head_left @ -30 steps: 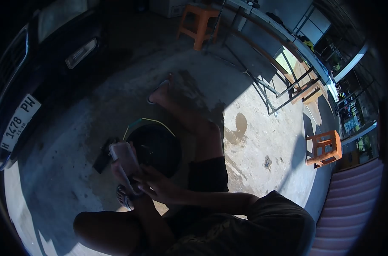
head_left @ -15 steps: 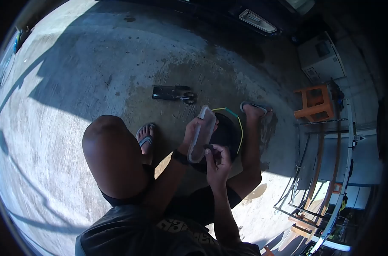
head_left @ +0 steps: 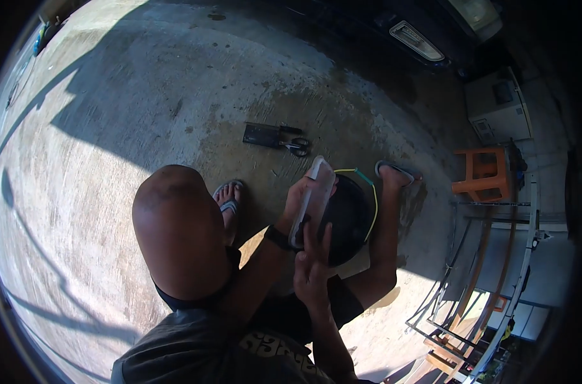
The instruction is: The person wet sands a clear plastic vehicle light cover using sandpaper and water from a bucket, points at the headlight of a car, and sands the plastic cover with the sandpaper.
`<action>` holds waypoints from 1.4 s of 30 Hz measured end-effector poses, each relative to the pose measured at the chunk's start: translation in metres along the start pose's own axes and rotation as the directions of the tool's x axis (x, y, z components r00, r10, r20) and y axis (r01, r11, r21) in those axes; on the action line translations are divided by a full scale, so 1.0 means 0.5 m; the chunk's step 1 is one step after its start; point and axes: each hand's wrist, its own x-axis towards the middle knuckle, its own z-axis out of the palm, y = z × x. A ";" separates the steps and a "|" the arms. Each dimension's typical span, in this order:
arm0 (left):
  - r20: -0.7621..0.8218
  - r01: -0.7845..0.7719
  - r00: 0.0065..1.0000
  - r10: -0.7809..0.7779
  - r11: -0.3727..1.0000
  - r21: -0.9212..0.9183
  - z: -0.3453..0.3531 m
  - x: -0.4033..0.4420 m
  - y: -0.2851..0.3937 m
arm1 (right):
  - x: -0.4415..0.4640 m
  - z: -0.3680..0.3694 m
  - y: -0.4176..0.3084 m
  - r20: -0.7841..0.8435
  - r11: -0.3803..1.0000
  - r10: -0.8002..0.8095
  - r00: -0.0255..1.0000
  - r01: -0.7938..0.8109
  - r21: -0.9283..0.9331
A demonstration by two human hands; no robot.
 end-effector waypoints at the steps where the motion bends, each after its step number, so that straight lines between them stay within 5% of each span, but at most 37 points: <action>1: -0.001 0.017 1.000 -0.017 1.000 -0.017 0.005 -0.003 -0.001 | 0.013 0.000 0.000 0.000 0.999 -0.010 1.000 0.010 -0.050; 4: 0.065 -0.009 0.998 -0.003 0.984 0.178 0.063 -0.032 -0.028 | 0.068 -0.015 0.021 -0.079 0.993 0.055 0.995 -0.063 -0.101; 7: 0.050 0.016 0.998 -0.022 0.993 0.116 0.091 -0.043 -0.026 | 0.090 -0.033 0.005 -0.197 0.975 0.085 0.977 -0.122 -0.186; 13: 0.169 0.014 0.986 0.000 0.996 -0.086 0.080 -0.044 0.008 | 0.050 0.003 -0.032 -0.127 0.955 0.017 0.992 -0.053 -0.291; 19: 0.134 -0.023 0.991 0.030 0.998 -0.059 0.121 -0.049 0.014 | 0.041 -0.006 -0.038 -0.088 0.973 -0.003 0.996 -0.017 -0.232; 23: 0.128 0.006 0.992 -0.002 1.000 -0.031 0.127 -0.059 0.018 | 0.036 0.001 -0.018 -0.050 0.934 0.017 0.999 -0.033 -0.356; 25: 0.047 0.083 0.995 -0.083 0.997 0.007 0.151 -0.083 -0.017 | 0.103 -0.033 0.032 -0.197 0.929 0.030 0.980 -0.101 -0.356; 29: 0.055 -0.055 0.997 0.053 0.998 0.028 0.116 -0.062 0.028 | 0.003 0.017 -0.051 -0.033 0.997 0.031 0.999 -0.033 -0.074; 33: 0.070 0.036 0.996 -0.045 0.992 0.125 0.150 -0.082 0.007 | 0.061 -0.006 0.000 -0.145 0.960 0.013 0.989 -0.054 -0.276; 36: -0.020 0.025 1.000 -0.022 0.986 0.164 0.157 -0.093 -0.002 | 0.053 0.003 0.001 -0.174 0.986 0.068 0.982 -0.093 -0.136; 37: 0.064 0.016 0.998 -0.025 0.990 0.143 0.140 -0.080 0.025 | 0.021 0.022 -0.022 -0.135 0.998 -0.018 0.991 0.010 -0.062; 42: 0.061 0.059 0.996 -0.071 0.983 0.175 0.137 -0.089 0.011 | 0.054 -0.002 0.006 -0.168 0.992 0.021 0.986 -0.041 -0.116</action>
